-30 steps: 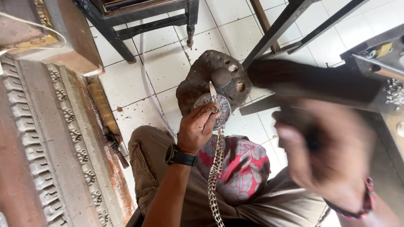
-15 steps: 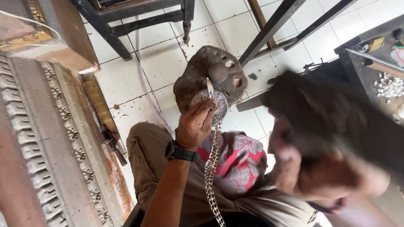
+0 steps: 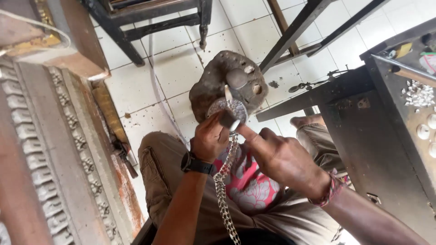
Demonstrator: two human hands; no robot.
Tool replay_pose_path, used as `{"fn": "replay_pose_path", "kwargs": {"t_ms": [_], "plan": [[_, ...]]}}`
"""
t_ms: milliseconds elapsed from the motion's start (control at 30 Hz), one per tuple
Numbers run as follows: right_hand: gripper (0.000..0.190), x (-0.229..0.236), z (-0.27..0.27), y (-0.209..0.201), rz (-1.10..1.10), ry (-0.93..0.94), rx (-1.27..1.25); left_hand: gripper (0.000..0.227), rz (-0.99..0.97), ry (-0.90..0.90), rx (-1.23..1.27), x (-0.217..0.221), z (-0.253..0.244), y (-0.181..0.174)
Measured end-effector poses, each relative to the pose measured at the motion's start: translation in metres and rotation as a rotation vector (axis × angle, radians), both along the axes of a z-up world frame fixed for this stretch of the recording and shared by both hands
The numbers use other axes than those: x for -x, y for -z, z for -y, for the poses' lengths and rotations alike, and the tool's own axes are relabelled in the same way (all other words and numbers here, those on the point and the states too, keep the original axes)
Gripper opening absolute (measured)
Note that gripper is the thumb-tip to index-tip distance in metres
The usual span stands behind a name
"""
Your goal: Hammering a silver chain on an anvil to flatten and shape the links as part of the jewelry making process.
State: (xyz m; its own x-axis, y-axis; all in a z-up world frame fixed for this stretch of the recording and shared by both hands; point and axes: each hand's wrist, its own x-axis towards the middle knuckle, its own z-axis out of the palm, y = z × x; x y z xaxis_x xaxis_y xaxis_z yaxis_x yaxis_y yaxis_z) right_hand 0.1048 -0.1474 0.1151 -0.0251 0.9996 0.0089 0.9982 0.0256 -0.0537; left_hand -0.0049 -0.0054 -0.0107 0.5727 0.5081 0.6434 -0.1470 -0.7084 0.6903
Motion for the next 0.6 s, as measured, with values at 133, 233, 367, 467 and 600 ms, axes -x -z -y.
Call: {"fn": "replay_pose_path", "kwargs": {"t_ms": [133,233,367,467,600], "plan": [[0.046,0.014,-0.015,-0.056,-0.3,0.062,-0.147,0.013,0.041,-0.033,-0.078,-0.003,-0.003,-0.012],[0.034,-0.007,0.01,0.009,-0.098,-0.019,-0.283,0.016,0.071,-0.089,-0.021,-0.007,0.003,-0.013],[0.06,0.02,-0.047,-0.072,-1.006,0.925,0.535,0.019,0.016,-0.026,0.005,-0.003,-0.002,-0.011],[0.038,0.011,-0.016,-0.067,-0.323,0.13,-0.224,0.016,-0.014,-0.084,-0.043,0.0,0.002,-0.018],[0.02,0.006,0.007,-0.01,-0.401,0.172,-0.431,0.02,0.008,-0.041,-0.05,-0.001,0.0,-0.01]]}}
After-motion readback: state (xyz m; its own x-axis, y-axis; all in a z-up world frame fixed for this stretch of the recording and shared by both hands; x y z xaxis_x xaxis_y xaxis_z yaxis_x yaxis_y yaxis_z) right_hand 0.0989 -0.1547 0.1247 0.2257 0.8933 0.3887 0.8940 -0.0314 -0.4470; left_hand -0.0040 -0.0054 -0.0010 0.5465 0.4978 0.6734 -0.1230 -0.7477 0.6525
